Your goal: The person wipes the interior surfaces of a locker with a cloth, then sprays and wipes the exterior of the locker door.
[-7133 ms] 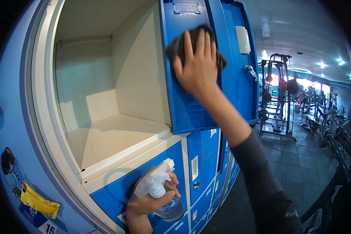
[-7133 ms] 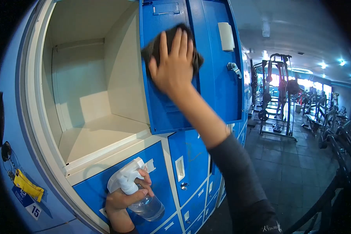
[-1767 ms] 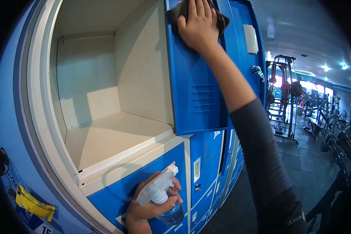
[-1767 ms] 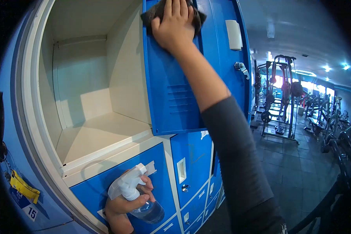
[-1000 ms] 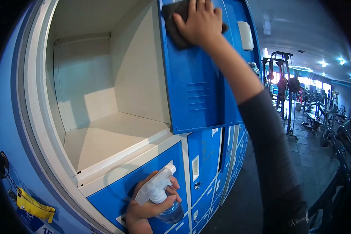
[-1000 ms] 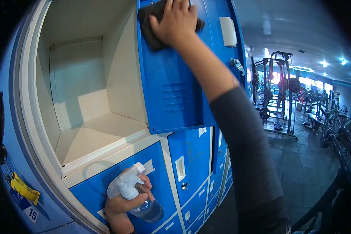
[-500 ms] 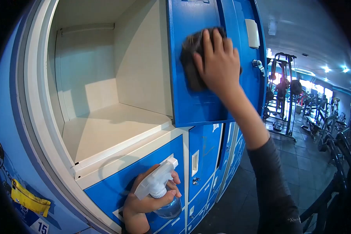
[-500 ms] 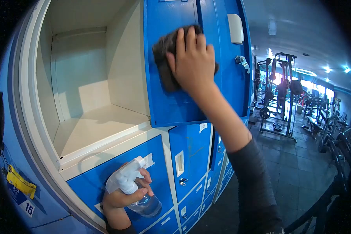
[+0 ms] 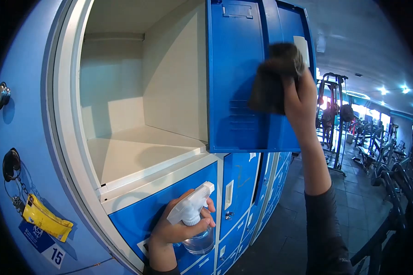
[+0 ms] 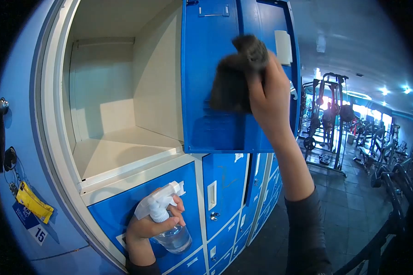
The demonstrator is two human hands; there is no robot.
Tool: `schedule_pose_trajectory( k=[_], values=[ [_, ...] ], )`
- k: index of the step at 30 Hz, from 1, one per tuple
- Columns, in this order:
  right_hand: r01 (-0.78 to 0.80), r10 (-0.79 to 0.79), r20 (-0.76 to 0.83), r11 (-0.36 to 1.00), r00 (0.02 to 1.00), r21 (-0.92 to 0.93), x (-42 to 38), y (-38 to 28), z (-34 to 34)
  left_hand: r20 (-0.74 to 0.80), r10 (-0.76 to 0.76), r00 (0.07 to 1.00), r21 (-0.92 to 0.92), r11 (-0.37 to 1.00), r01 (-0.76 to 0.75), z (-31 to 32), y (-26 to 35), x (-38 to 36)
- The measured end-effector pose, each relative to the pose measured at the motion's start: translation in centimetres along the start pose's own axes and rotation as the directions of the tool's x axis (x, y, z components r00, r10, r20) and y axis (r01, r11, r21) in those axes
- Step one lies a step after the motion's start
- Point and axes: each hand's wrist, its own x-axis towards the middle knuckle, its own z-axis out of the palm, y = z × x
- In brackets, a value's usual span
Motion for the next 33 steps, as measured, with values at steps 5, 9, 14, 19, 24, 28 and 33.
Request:
schedule_pose_trajectory(
  k=[5, 9, 14, 19, 24, 28, 33],
  values=[
    [0.458, -0.451, 0.107, 0.812, 0.886, -0.362, 3.6, 0.5, 8.1, -0.015, -0.007, 1.000, 0.012, 1.000, 0.008, 0.0, -0.2, -0.1],
    [0.415, -0.432, 0.121, 0.695, 0.894, -0.587, 3.7, 2.0, 14.3, 0.019, 0.042, 0.999, -0.004, 0.999, -0.042, -0.4, -0.8, -0.3],
    [0.333, -0.403, 0.011, 0.740, 0.915, -0.585, 10.0, 4.0, 16.8, 0.046, 0.126, 0.991, 0.083, 0.988, -0.130, -0.4, -1.1, -0.3],
    [0.327, -0.397, 0.026, 0.717, 0.918, -0.616, 14.5, 4.3, 17.5, -0.060, -0.082, 0.995, 0.017, 0.996, 0.083, 0.2, 0.6, -0.2],
    [0.319, -0.330, 0.073, 0.795, 0.941, -0.516, 13.1, 3.9, 16.6, -0.056, -0.045, 0.997, 0.050, 0.998, 0.048, 0.0, -0.1, -0.5],
    [0.454, -0.503, 0.099, 0.656, 0.859, -0.603, 6.6, 3.4, 15.1, -0.005, 0.074, 0.997, 0.091, 0.993, -0.074, -0.2, -0.8, -0.4],
    [0.426, -0.321, 0.292, 0.781, 0.901, -0.458, -3.2, 0.0, 11.5, -0.025, -0.004, 1.000, -0.015, 1.000, 0.003, 0.1, -0.4, -0.2]
  ],
)
